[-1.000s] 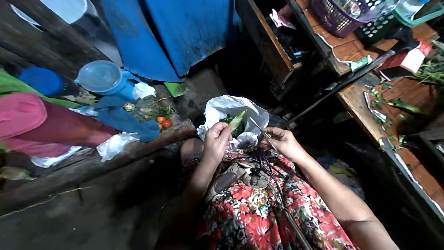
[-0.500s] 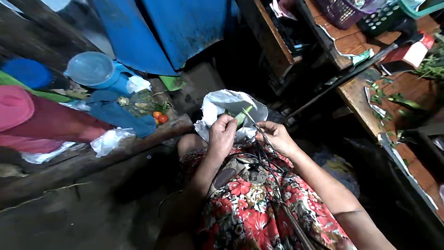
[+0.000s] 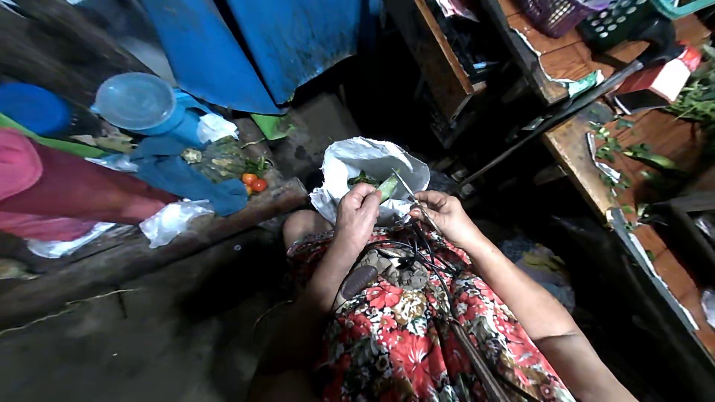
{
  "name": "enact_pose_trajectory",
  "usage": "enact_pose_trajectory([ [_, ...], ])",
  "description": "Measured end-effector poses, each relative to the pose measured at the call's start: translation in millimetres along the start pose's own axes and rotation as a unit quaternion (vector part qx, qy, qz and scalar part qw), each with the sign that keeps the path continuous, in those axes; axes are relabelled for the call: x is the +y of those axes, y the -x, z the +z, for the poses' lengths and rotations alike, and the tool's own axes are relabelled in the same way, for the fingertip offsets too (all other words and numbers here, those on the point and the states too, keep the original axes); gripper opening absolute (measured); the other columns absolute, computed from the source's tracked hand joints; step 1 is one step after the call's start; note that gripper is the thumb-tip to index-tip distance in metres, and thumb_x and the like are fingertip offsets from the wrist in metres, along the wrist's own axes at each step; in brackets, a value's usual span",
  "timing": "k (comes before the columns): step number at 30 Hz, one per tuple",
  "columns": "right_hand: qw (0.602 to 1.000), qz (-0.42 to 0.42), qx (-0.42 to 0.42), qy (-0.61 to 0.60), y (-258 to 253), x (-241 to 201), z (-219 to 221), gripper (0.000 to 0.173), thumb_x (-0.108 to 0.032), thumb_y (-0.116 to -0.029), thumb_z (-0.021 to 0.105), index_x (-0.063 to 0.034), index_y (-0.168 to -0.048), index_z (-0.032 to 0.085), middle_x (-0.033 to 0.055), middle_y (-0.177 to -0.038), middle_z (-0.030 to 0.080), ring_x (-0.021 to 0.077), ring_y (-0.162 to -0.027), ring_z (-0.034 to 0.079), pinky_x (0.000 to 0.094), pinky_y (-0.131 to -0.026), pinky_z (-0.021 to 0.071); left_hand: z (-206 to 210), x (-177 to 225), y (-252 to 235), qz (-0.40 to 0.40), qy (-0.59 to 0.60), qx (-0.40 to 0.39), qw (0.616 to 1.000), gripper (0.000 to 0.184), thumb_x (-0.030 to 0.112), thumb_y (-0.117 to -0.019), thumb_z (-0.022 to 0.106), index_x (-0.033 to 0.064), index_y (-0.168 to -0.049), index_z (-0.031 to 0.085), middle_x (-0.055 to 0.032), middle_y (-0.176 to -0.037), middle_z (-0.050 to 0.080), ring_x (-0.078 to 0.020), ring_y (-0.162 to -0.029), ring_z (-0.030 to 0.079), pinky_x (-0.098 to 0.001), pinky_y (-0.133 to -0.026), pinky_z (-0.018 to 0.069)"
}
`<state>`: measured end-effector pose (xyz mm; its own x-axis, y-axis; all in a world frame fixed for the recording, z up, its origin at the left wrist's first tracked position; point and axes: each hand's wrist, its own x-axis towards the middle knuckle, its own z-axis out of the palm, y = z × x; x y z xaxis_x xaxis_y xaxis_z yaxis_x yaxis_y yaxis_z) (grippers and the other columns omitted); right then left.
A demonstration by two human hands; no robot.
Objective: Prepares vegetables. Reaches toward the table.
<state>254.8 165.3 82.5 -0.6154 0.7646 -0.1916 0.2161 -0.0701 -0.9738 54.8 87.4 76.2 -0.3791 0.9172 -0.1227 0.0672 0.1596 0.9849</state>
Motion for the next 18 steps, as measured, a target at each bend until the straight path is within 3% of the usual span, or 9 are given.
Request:
enact_pose_trajectory([
  [7, 0.997, 0.048, -0.013, 0.051, 6.1, -6.6, -6.5, 0.041, -0.022, -0.0867, 0.08, -0.0077, -0.123, 0.069, 0.0018, -0.105, 0.069, 0.0072, -0.084, 0.066, 0.0253, -0.077, 0.058, 2.7, 1.3, -1.7, 0.003, 0.005, 0.027, 1.0, 0.02, 0.018, -0.1057, 0.052, 0.0063, -0.093, 0.061, 0.0009, -0.065, 0.054, -0.0077, -0.055, 0.052, -0.024, -0.054, 0.0455],
  [10, 0.997, 0.048, -0.018, 0.065, 6.2, -8.2, -5.5, 0.042, -0.026, -0.0876, 0.079, -0.0071, -0.124, 0.068, 0.001, -0.1, 0.071, 0.0054, -0.083, 0.066, 0.0255, -0.076, 0.0576, 3.3, 3.0, -2.1, -0.001, -0.006, 0.013, 1.0, 0.02, 0.017, -0.1054, 0.053, 0.0035, -0.094, 0.062, -0.0015, -0.069, 0.055, -0.0095, -0.06, 0.054, -0.0268, -0.059, 0.048],
  [18, 0.997, 0.019, -0.017, 0.073, 1.7, -3.3, -5.0, 0.029, -0.022, -0.0939, 0.074, -0.0075, -0.119, 0.07, -0.0007, -0.084, 0.07, 0.0043, -0.067, 0.061, 0.023, -0.064, 0.0536, 3.9, 1.6, -0.2, 0.002, -0.03, -0.07, 0.997, 0.023, 0.02, -0.1068, 0.052, 0.0059, -0.092, 0.062, -0.0032, -0.065, 0.051, -0.0124, -0.054, 0.048, -0.0279, -0.052, 0.0425],
])
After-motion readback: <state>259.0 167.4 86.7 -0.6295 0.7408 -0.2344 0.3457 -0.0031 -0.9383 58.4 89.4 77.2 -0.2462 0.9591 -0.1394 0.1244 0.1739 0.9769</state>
